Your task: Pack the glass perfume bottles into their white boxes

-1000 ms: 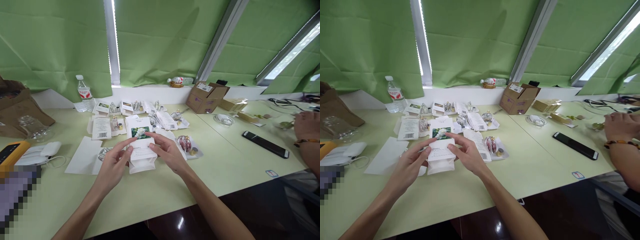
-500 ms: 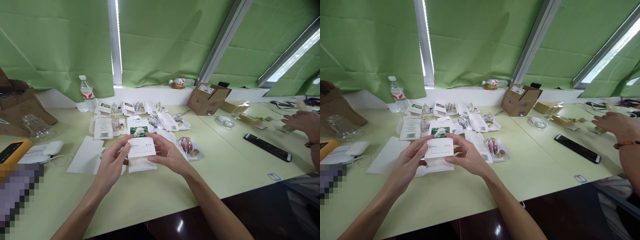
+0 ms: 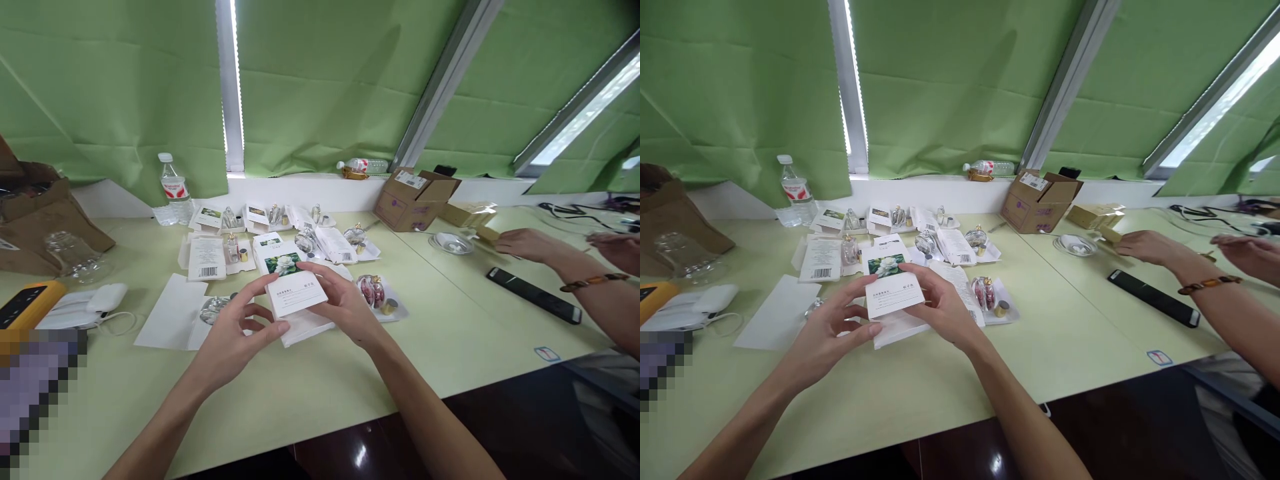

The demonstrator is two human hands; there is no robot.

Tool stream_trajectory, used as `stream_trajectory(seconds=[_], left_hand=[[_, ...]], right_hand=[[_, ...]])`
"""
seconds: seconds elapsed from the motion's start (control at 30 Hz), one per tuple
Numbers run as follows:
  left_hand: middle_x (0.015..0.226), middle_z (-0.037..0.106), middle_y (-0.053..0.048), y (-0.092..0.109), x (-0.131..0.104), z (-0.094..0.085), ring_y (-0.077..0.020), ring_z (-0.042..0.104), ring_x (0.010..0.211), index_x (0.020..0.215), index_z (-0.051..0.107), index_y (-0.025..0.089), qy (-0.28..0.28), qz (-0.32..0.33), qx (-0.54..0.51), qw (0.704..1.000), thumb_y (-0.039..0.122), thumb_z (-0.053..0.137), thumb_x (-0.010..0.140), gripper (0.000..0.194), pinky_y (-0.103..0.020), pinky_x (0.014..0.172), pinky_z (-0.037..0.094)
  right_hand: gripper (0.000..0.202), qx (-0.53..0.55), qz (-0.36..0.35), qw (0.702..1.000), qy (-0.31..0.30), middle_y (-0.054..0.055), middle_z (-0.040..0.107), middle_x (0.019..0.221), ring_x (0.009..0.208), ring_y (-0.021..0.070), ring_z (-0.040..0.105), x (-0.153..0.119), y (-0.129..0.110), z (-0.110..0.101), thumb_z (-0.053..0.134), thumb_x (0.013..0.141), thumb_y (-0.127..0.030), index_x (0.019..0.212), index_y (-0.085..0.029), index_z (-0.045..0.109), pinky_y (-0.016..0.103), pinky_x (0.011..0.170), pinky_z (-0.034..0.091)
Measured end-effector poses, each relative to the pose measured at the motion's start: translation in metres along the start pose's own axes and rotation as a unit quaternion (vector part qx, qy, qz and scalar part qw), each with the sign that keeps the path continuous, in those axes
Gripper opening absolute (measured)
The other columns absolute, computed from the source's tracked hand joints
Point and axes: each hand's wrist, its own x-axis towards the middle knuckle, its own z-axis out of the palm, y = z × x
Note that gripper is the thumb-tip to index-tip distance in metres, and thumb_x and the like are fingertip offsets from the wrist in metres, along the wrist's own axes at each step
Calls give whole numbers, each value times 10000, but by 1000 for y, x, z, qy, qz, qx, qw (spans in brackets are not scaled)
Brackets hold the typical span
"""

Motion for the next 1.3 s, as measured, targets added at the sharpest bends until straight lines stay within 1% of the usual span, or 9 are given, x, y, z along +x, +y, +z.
stream_trajectory(seconds=[0.17,0.27,0.43,0.6,0.67,0.8,0.87,1.1,1.3], left_hand=[[1337,556,-57,1,2,-3,-218,634,989,1341,472,350,41,-1,-25,999,388,649,849,524,-311,740,564],[1343,558,-68,1,3,-4,-234,634,1033,1346,469,332,53,-9,-41,998,380,638,857,520,-305,748,560],[1350,555,-64,1,3,-4,-228,628,1049,1348,462,334,64,-7,-47,997,384,641,856,526,-299,765,559],[1308,583,-32,1,2,-4,-202,630,1040,1333,464,358,67,-1,-46,997,372,637,863,501,-272,759,555],[1308,581,-28,0,2,-4,-200,629,1040,1330,465,361,66,0,-47,997,371,634,866,494,-271,761,554],[1323,569,-27,0,2,-3,-198,630,1034,1336,457,366,59,-1,-44,997,365,640,864,506,-266,760,552],[1338,557,-21,0,2,-3,-199,620,1061,1339,453,371,52,2,-49,997,358,640,866,509,-267,787,550],[1410,497,-42,2,2,-8,-249,580,1153,1365,434,343,7,9,-94,996,318,645,859,549,-322,859,553],[1413,504,-49,-2,3,-7,-244,617,1084,1370,442,344,34,4,-77,996,286,625,866,539,-340,836,550]], right_hand=[[650,-9,0,999,-53,54,566,1315,1091,239,592,0,4,-1,700,816,-329,1405,-360,427,438,926,493],[776,-12,3,996,-88,63,467,1424,1092,234,586,-1,5,1,703,814,-354,1476,-385,300,437,918,505],[1075,-50,-10,992,-120,64,332,1520,1129,240,562,-3,3,4,807,711,-273,1518,-412,111,433,946,503],[1145,-84,-8,988,-131,49,178,1586,1170,236,532,-3,6,3,830,685,-242,1515,-428,64,430,963,505],[1153,-89,-10,987,-134,50,193,1580,1181,238,523,-3,6,2,833,683,-249,1516,-425,57,435,972,501],[1095,-87,-12,989,-120,62,342,1505,1160,242,536,-3,6,3,820,705,-293,1517,-409,95,454,978,494],[1054,-83,-16,990,-111,61,377,1478,1148,242,545,-2,7,4,815,711,-309,1512,-407,136,458,975,495],[986,-65,-31,993,-97,65,427,1440,1125,241,567,-1,8,3,796,729,-320,1503,-399,190,472,983,487],[1000,-67,-32,991,-109,68,406,1459,1132,244,566,-1,8,2,798,726,-323,1506,-399,176,472,984,484]])
